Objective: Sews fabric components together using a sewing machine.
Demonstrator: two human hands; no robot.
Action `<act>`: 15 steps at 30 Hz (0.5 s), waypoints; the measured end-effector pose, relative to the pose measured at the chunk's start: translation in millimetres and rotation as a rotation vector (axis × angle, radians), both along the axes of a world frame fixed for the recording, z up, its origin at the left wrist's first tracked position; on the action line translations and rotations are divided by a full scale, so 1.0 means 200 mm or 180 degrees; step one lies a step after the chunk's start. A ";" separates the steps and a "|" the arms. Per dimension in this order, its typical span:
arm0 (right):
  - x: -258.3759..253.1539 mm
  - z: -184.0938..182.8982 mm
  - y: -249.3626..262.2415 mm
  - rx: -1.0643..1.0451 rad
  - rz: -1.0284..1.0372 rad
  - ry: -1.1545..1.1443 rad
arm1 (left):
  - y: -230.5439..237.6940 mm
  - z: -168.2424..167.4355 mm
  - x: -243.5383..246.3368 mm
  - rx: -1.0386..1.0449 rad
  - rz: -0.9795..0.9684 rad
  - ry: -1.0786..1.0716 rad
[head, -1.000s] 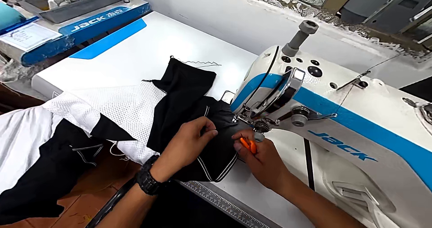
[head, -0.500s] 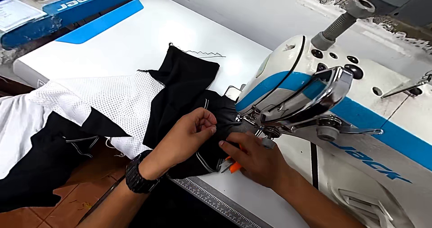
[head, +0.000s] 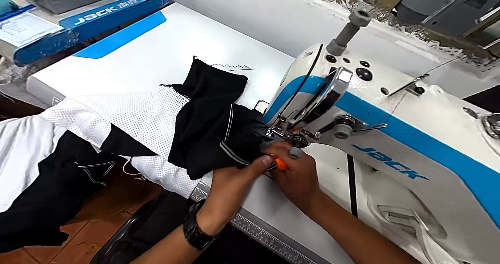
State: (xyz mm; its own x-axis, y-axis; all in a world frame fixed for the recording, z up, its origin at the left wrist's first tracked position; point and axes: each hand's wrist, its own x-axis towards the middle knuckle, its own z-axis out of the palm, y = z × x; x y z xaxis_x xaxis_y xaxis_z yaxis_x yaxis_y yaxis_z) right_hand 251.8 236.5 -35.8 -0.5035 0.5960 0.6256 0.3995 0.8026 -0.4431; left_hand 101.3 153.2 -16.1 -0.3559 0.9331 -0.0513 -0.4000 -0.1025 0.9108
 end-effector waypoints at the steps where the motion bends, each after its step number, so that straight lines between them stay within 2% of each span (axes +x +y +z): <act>1: 0.01 -0.01 0.00 -0.0213 0.0066 0.0011 | 0.03 0.02 0.00 -0.0013 0.0164 -0.0117; 3: 0.03 -0.02 0.01 -0.0442 0.0316 -0.0071 | 0.08 0.05 -0.03 -0.0200 0.0530 -0.0506; 6: 0.04 -0.03 0.00 -0.0326 0.0485 -0.0296 | 0.11 0.01 -0.10 -0.0343 0.0702 -0.0778; 10: 0.00 -0.01 0.00 0.0082 0.0393 -0.0387 | 0.13 -0.02 -0.10 -0.0208 0.0590 -0.0633; 15: 0.00 -0.02 0.00 0.0064 0.0309 -0.0466 | 0.12 -0.05 -0.11 0.0024 0.0270 -0.0317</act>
